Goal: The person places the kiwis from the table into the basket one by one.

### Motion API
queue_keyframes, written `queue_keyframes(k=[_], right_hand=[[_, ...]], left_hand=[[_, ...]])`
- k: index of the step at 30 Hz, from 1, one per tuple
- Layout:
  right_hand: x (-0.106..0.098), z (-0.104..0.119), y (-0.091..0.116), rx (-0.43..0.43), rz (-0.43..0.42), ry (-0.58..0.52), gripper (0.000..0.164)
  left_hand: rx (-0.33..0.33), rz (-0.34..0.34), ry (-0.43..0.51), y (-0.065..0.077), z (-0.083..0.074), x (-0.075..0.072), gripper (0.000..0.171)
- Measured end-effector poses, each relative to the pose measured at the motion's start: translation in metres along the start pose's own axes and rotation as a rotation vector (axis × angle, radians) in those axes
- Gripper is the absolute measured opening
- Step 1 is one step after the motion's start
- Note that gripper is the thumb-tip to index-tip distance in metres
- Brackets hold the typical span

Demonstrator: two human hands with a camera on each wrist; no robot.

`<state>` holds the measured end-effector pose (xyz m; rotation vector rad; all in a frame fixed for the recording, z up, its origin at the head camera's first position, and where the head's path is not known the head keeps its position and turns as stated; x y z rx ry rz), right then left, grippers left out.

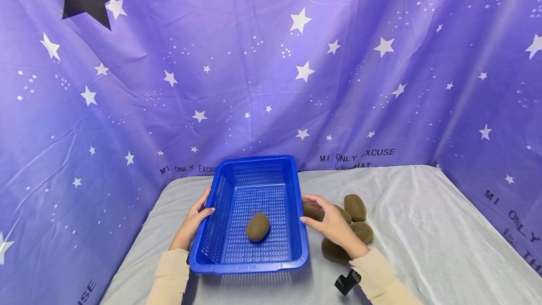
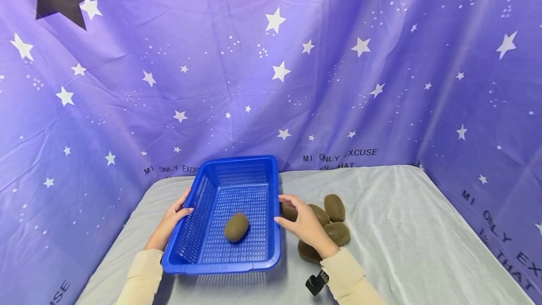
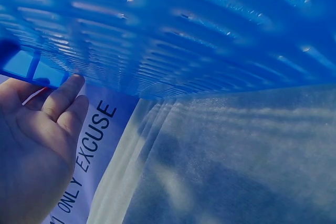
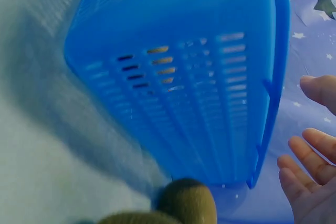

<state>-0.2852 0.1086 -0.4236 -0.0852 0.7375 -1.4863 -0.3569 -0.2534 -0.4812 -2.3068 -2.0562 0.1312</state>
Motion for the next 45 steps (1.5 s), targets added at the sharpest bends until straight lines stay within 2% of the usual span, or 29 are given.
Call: queue_keyframes(k=[13, 21, 30, 37, 45], right_hand=[[-0.035, -0.015, 0.021, -0.066, -0.117, 0.162, 0.047], [-0.054, -0.032, 0.032, -0.016, -0.128, 0.116, 0.043], [-0.073, -0.044, 0.043, -0.022, -0.177, 0.181, 0.044], [-0.08, -0.047, 0.052, -0.036, -0.185, 0.208, 0.045], [-0.09, -0.058, 0.062, -0.01, -0.248, 0.231, 0.044]], left_hand=[[0.009, 0.0, -0.039, 0.002, -0.001, 0.0, 0.069], [0.019, -0.009, -0.034, 0.001, 0.0, -0.001, 0.07], [0.018, 0.003, -0.016, 0.0, 0.0, -0.001, 0.069], [0.014, -0.002, -0.012, 0.0, 0.0, 0.0, 0.069], [0.005, -0.009, -0.014, 0.0, 0.001, 0.0, 0.069]])
Point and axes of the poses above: each hand's wrist, its own y-axis away from the middle knuckle, its own x-axis out of the palm, z = x × y, the point moved 8 cm from there along -y, towards the middle knuckle, and after that the axes turned 7 degrees about -z, right-handed, at the moved point
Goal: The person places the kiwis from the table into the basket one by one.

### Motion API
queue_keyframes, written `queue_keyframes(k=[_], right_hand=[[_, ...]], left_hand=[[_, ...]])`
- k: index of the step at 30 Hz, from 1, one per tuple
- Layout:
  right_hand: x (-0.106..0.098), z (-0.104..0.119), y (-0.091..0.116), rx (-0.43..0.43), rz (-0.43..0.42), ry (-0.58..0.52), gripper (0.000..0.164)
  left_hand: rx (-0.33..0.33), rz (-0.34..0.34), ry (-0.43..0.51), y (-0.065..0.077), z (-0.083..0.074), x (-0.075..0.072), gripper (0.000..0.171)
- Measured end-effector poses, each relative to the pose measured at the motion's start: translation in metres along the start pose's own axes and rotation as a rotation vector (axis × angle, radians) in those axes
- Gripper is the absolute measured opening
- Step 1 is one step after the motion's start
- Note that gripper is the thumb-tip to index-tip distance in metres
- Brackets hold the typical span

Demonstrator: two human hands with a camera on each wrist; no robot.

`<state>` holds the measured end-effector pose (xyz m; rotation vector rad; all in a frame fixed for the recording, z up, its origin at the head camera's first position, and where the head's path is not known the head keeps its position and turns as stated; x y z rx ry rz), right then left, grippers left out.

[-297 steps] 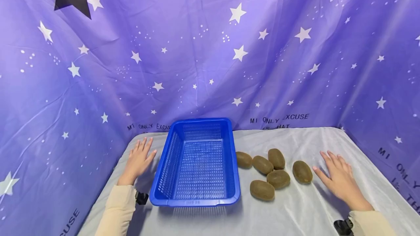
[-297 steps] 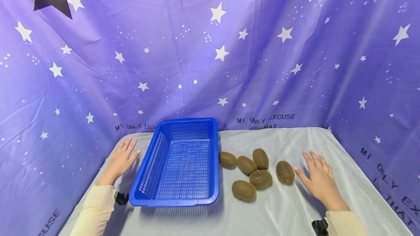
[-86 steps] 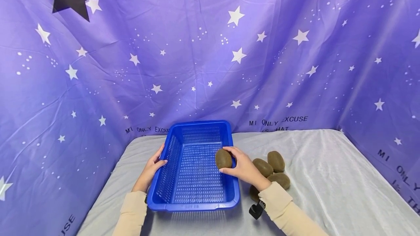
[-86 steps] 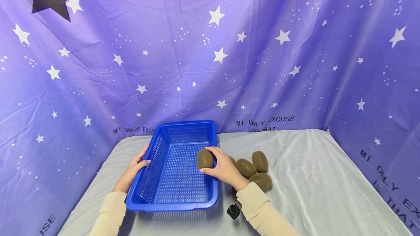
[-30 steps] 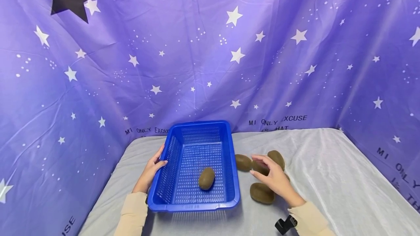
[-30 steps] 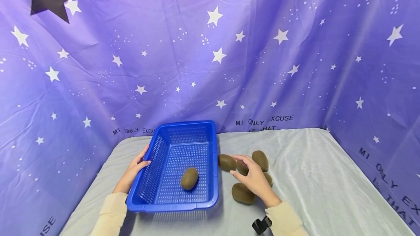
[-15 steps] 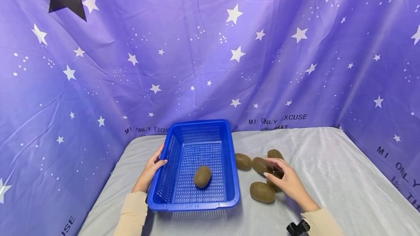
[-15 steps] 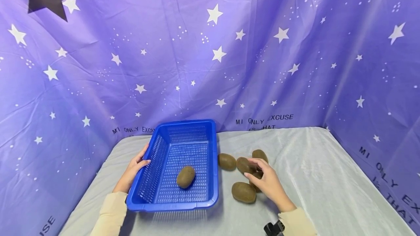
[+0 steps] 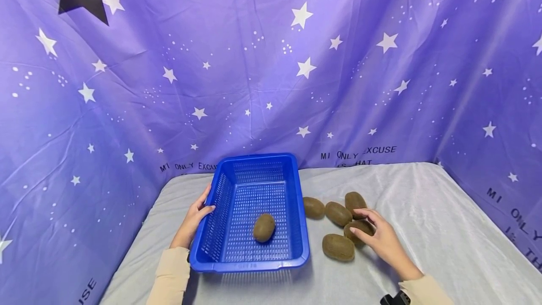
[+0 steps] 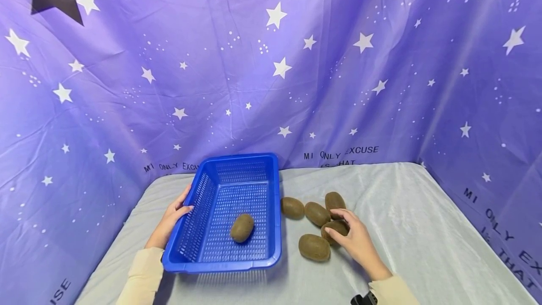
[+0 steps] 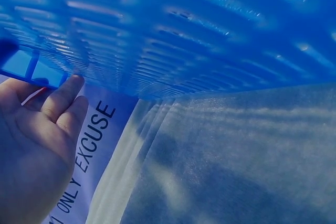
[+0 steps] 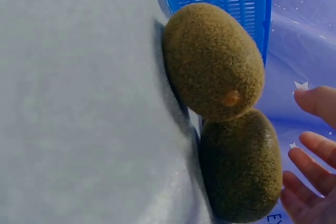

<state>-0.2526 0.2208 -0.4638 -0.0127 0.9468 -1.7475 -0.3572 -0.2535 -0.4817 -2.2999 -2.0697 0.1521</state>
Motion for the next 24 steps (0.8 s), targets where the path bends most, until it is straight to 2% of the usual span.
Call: queue_keyframes(k=[14, 24], right_hand=[[-0.002, -0.019, 0.005, 0.132, 0.018, 0.007, 0.041], [-0.002, -0.028, 0.011, 0.191, 0.037, 0.034, 0.042]], left_hand=[[0.015, 0.0, -0.011, 0.0, -0.001, 0.0, 0.068], [0.004, 0.017, 0.027, 0.001, -0.001, 0.001, 0.069]])
Point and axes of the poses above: each hand's wrist, its own y-axis away from the middle knuckle, its own x-axis out of the palm, z = x × y, the point moved 8 cm from there along -y, towards the middle knuckle, and after that the axes turned 7 degrees about -z, right-handed, at the moved point
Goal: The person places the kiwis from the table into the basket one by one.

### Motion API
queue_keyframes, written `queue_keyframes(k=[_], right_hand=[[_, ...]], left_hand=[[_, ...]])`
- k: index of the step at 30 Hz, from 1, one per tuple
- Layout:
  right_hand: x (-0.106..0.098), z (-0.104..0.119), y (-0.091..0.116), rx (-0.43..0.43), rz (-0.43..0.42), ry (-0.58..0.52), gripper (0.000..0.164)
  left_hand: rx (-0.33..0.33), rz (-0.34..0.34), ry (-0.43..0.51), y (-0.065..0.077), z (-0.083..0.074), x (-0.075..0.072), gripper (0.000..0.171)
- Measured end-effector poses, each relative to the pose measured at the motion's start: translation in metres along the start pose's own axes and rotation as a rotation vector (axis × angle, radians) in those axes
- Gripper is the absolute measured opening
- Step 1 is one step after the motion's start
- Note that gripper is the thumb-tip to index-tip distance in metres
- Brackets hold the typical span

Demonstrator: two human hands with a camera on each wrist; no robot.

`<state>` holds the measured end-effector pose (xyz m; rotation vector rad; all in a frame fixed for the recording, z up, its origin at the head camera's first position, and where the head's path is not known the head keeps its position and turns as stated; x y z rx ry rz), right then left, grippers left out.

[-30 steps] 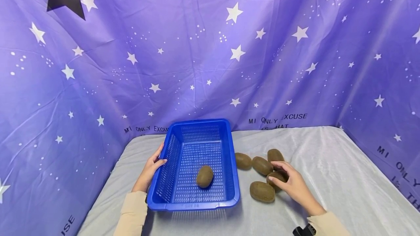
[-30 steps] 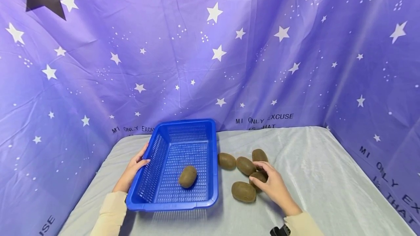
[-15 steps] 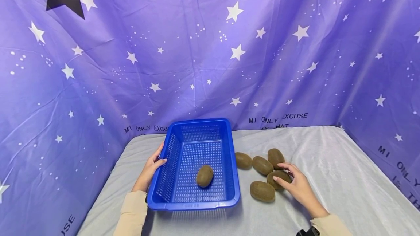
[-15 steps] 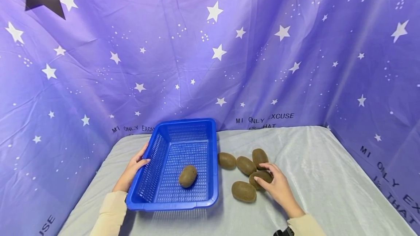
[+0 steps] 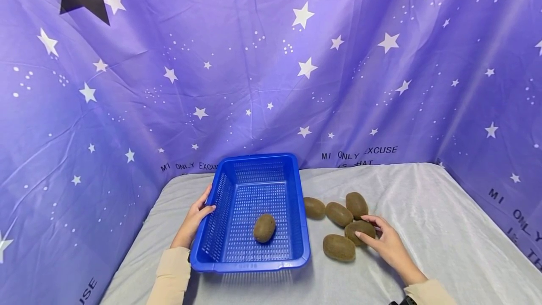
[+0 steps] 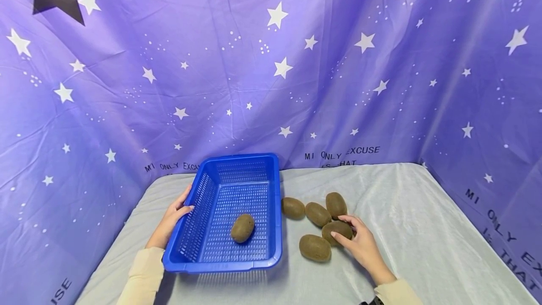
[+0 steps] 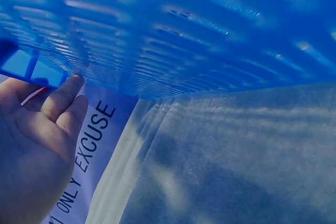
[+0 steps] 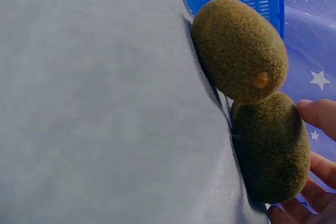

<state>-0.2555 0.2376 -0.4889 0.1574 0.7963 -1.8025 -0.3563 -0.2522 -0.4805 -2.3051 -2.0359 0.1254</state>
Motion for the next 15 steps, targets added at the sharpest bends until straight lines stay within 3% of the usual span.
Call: queue_keyframes(k=[4, 11, 15], right_hand=[[0.001, -0.007, 0.001, 0.044, 0.026, -0.017, 0.042], [0.006, -0.013, 0.003, 0.117, 0.091, -0.143, 0.046], [0.007, -0.012, 0.003, 0.124, 0.123, -0.139, 0.05]], left_hand=[[-0.012, -0.007, 0.011, 0.0, 0.001, 0.0, 0.069], [-0.005, -0.005, 0.012, 0.0, -0.001, 0.0, 0.069], [0.002, -0.003, 0.008, 0.0, -0.001, 0.0, 0.069]])
Point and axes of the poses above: each hand's wrist, its own y-axis away from the middle knuckle, its own x-axis out of the palm, z = x × y, the point moved 8 cm from there along -y, towards the middle knuckle, and after that the axes turned 7 degrees about -z, right-handed, at the moved point
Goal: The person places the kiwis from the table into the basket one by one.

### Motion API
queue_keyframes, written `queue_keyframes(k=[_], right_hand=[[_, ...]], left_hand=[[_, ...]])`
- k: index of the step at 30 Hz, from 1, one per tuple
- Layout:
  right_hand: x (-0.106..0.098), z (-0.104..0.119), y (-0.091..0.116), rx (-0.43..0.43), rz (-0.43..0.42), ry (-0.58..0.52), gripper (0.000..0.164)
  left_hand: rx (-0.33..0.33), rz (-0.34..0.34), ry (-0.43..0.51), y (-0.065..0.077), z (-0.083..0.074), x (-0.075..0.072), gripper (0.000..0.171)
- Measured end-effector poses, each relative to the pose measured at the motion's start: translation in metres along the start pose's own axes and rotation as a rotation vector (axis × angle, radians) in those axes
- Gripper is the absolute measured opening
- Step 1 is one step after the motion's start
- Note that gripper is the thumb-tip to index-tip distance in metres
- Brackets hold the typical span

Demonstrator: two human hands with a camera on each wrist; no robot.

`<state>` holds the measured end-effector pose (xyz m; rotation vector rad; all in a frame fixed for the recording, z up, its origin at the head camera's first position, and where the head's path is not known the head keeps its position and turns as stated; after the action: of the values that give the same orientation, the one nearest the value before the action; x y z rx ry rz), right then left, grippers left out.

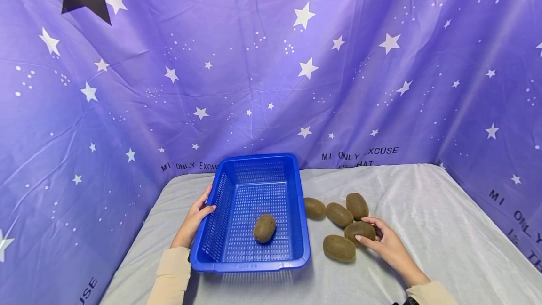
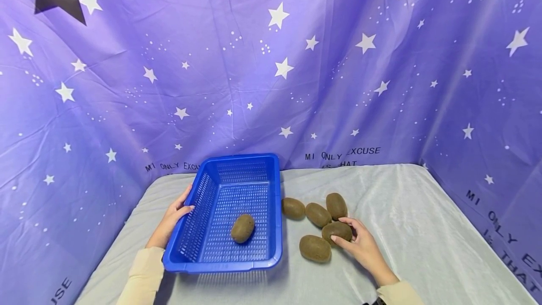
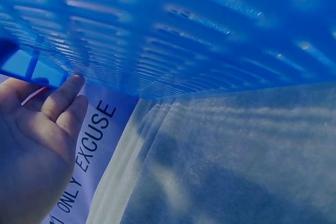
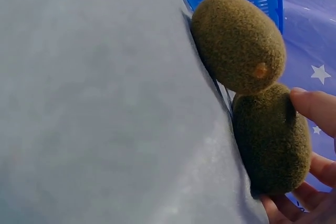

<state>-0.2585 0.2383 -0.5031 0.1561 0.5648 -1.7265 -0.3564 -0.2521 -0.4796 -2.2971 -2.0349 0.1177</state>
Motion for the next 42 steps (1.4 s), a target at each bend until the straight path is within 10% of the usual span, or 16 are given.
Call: queue_keyframes(k=[42], right_hand=[[-0.001, 0.011, -0.002, -0.128, -0.088, 0.202, 0.054]], left_hand=[[0.001, 0.007, 0.0, -0.002, 0.002, -0.001, 0.069]])
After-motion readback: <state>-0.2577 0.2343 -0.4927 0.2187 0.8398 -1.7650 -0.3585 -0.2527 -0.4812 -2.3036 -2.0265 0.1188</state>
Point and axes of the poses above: each hand's wrist, its own y-axis away from the middle knuckle, its own x-axis out of the palm, z = x × y, the point moved 8 cm from there along -y, towards the middle knuckle, and after that the axes turned 7 degrees about -z, right-handed, at the moved point
